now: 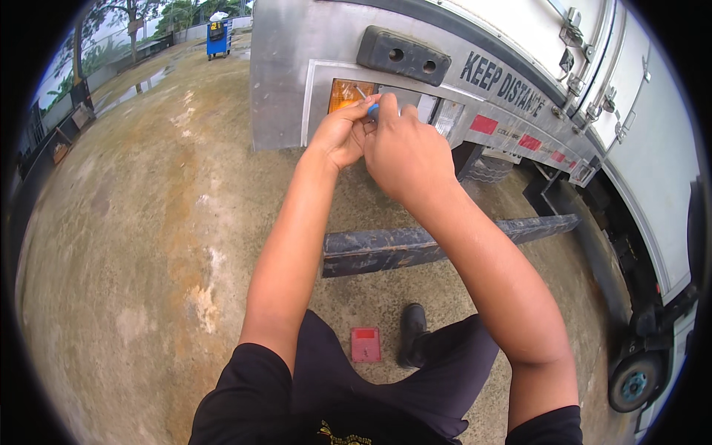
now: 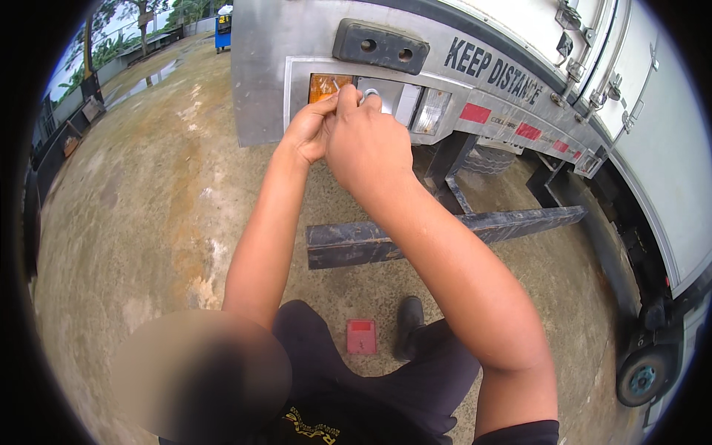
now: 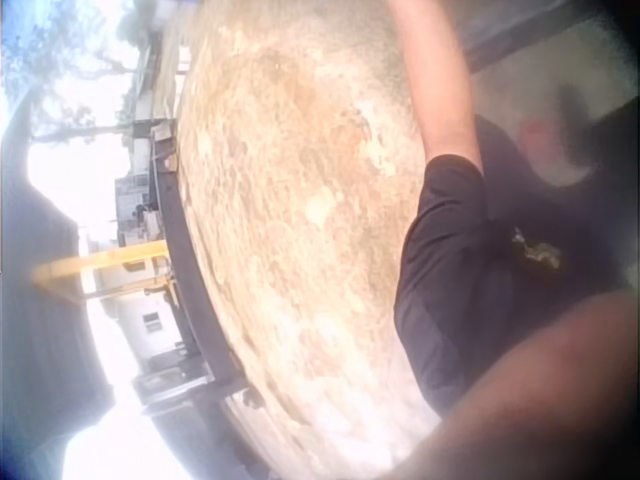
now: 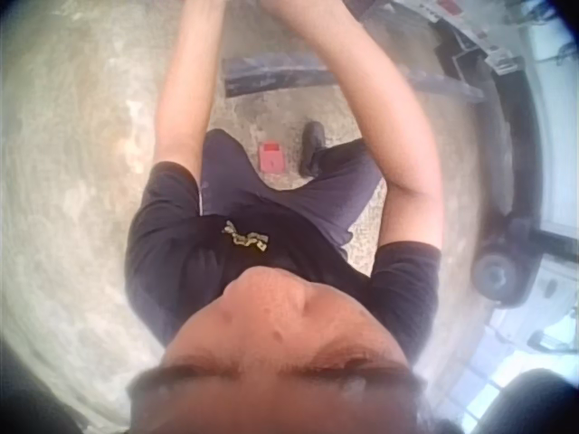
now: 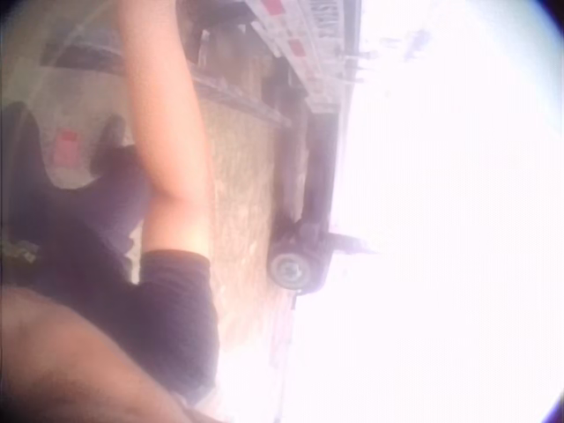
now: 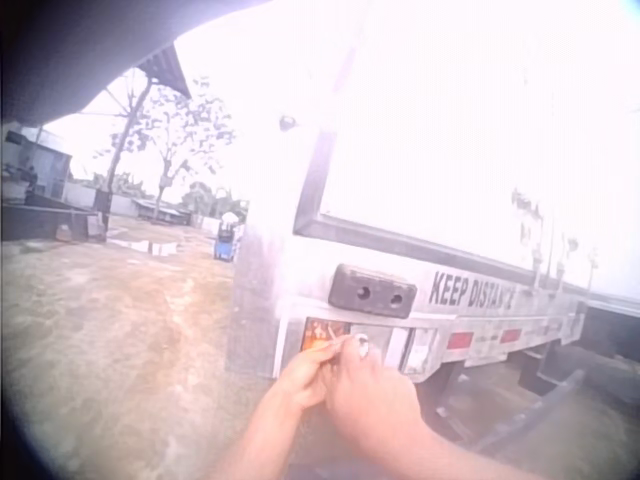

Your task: The person removes a clear lens from the rear light cluster of a truck using a screwdriver, then installs an amber lens in its place and secures it with screws. The person handles the lens and screwdriver throughout the task.

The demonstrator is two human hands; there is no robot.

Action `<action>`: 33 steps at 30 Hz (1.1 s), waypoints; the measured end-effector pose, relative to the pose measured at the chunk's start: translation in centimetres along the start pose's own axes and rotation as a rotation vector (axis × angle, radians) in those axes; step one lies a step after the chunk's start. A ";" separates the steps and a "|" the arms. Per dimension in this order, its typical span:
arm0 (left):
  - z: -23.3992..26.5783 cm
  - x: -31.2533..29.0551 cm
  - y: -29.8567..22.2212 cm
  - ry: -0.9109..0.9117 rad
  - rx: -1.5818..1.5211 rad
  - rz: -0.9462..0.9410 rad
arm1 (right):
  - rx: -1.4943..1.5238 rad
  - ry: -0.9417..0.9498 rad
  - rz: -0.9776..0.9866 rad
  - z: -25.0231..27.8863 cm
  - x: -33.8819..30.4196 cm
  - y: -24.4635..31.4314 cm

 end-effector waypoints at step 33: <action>0.1 -3.3 -0.8 0.131 0.083 -0.044 | 0.196 0.040 -0.213 0.0 0.3 -1.4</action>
Point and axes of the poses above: each hand's wrist, its own x-axis towards the middle knuckle, its own z-axis out of the back of the hand, y = z × x, the point moved 5 cm from there along x, towards the middle knuckle, and after that the axes turned 8 degrees about -y, right-handed, at the moved point
